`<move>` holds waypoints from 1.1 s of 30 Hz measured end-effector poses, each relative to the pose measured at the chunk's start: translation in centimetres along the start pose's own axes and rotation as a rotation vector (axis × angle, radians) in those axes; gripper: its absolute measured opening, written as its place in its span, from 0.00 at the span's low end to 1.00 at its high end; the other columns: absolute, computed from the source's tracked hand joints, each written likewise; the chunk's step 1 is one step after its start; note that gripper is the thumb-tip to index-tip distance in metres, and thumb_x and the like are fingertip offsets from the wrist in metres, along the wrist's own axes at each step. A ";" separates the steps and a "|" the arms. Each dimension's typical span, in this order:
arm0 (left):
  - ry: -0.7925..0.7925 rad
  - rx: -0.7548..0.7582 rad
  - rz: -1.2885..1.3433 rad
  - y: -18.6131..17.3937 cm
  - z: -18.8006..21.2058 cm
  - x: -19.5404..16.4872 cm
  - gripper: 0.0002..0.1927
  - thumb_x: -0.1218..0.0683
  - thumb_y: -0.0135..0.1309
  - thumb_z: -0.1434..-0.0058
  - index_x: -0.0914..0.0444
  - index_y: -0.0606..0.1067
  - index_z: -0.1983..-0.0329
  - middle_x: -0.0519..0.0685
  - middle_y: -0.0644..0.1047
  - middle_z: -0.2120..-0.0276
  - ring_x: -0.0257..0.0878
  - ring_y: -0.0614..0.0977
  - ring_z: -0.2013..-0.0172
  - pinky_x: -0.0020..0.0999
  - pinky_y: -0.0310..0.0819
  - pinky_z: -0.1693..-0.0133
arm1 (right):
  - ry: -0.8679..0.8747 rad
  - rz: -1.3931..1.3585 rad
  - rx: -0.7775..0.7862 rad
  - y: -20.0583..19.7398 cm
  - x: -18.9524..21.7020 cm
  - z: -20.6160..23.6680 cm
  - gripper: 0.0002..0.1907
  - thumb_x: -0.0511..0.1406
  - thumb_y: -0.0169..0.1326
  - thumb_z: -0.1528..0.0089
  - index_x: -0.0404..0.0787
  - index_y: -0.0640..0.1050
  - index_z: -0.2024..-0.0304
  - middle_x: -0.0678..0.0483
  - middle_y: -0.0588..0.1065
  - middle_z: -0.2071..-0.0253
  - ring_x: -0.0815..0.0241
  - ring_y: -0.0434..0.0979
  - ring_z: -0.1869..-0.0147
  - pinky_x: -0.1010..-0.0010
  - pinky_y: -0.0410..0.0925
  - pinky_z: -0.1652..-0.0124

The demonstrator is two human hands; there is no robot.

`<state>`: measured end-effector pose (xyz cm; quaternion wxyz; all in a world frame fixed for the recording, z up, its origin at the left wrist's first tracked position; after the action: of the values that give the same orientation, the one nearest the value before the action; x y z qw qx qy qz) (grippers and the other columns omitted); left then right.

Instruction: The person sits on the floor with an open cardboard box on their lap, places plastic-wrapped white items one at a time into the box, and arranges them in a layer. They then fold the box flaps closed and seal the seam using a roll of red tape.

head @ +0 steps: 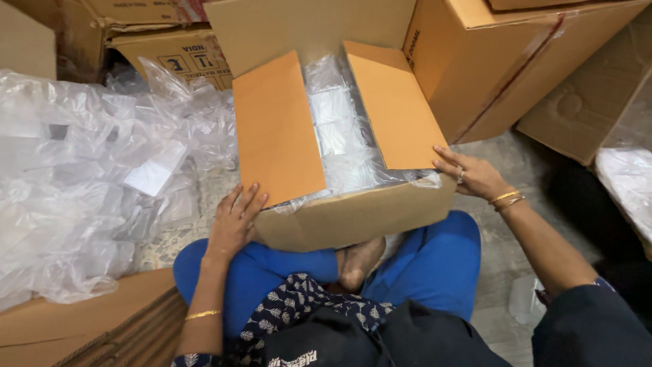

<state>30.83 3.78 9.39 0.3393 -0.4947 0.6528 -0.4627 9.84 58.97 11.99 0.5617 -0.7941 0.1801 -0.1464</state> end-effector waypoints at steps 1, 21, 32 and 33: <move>0.009 -0.046 -0.007 -0.2 -0.3 0.4 0.47 0.60 0.65 0.56 0.47 0.67 0.30 0.43 0.65 0.28 0.51 0.68 0.31 0.45 0.65 0.33 | 0.014 -0.025 -0.032 -0.1 0.0 -0.2 0.37 0.35 0.63 0.47 0.50 0.69 0.35 0.49 0.66 0.29 0.48 0.77 0.42 0.62 0.74 0.51; -0.539 -0.753 0.962 -4.5 -9.0 -2.8 0.50 0.50 0.71 0.42 0.70 0.52 0.27 0.62 0.66 0.35 0.50 0.69 0.35 0.46 0.64 0.35 | 0.776 -0.929 -0.777 0.9 0.7 -5.2 0.25 0.45 0.54 0.26 0.30 0.67 0.41 0.51 0.71 0.45 0.62 0.68 0.41 0.71 0.64 0.42; -0.207 0.127 0.149 0.7 -22.5 -7.6 0.38 0.32 0.38 0.31 0.50 0.54 0.22 0.50 0.47 0.22 0.51 0.44 0.24 0.71 0.29 0.32 | 0.552 0.113 -0.095 1.9 3.5 -20.1 0.38 0.53 0.41 0.27 0.34 0.58 0.24 0.42 0.53 0.21 0.42 0.45 0.17 0.35 0.34 0.27; -0.250 0.254 0.209 1.8 -22.8 -7.0 0.38 0.32 0.36 0.33 0.50 0.54 0.23 0.49 0.46 0.23 0.50 0.44 0.25 0.71 0.29 0.34 | 0.609 0.046 0.071 3.7 3.1 -21.1 0.39 0.54 0.37 0.28 0.33 0.56 0.25 0.41 0.51 0.22 0.41 0.44 0.18 0.34 0.33 0.28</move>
<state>11.64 16.75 15.43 0.5235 -0.4309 0.5898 -0.4387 3.02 38.75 15.45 0.5125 -0.6893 0.3528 -0.3711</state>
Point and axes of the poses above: each hand's wrist, its own z-axis away from the middle knuckle, its own y-axis out of the palm, x = y × z, the point moved 2 cm from there along -z, towards the middle knuckle
